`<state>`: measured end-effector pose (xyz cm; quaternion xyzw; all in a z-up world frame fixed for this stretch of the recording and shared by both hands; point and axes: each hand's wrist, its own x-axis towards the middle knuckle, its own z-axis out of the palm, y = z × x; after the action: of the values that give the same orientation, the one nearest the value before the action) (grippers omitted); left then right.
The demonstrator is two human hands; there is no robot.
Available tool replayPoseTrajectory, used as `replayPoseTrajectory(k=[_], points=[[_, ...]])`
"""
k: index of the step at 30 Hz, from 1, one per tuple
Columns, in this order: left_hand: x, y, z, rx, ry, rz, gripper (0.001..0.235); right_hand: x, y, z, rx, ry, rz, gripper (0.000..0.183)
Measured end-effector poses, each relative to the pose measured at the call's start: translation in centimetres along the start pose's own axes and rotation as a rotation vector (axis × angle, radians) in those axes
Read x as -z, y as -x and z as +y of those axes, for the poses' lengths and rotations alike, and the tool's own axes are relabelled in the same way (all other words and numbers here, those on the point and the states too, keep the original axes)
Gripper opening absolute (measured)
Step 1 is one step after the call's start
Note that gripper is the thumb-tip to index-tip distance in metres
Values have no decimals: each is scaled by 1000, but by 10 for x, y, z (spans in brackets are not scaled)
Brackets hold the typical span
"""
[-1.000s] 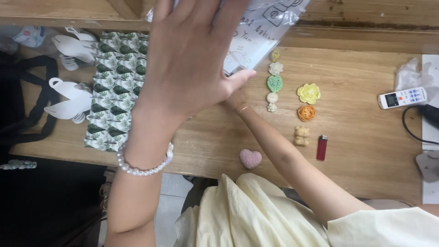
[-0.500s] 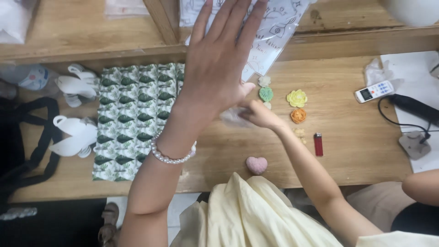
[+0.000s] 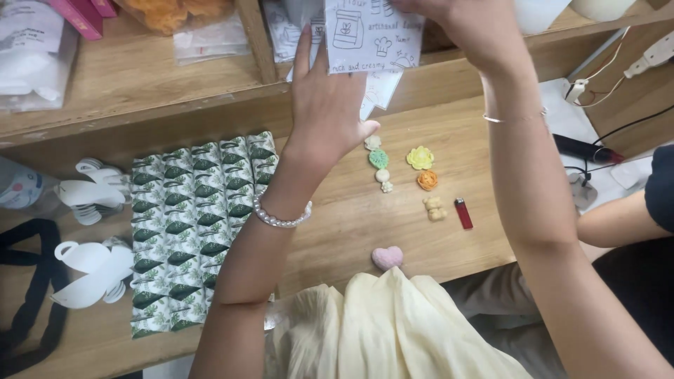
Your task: The recorder is packaging small decorative flower-shaped candles into plastic bags and then into decorative boxes.
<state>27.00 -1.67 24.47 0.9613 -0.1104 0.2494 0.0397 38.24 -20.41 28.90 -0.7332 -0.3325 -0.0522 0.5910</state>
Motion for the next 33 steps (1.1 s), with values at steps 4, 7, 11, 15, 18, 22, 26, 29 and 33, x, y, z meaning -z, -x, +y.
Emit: replayPoseTrajectory(k=[4, 7, 11, 15, 18, 22, 26, 29, 33], points=[[3, -3, -1, 25, -45, -58, 112, -15, -30, 25, 207, 78, -97, 18], [5, -4, 0, 35, -28, -32, 113, -28, -36, 17, 132, 178, -67, 22], [-4, 3, 1, 48, -19, 17, 112, -35, -39, 23, 213, 167, -37, 23], [8, 15, 1, -8, -22, 138, 114, -39, -39, 4, 220, -160, 149, 31], [9, 22, -6, -53, -11, 204, 116, -25, -38, 10, 210, -258, 219, 24], [-12, 25, -15, -79, -32, 238, 98, 18, -46, 63, 317, -717, 116, 18], [-14, 24, -14, -85, -73, 265, 83, 44, -22, 39, 64, -822, 245, 13], [-17, 24, -12, -84, -36, 292, 75, 22, 3, 5, -24, -854, 134, 13], [-44, 18, -16, -56, -81, 312, 53, -21, 22, 14, 77, -238, 437, 32]])
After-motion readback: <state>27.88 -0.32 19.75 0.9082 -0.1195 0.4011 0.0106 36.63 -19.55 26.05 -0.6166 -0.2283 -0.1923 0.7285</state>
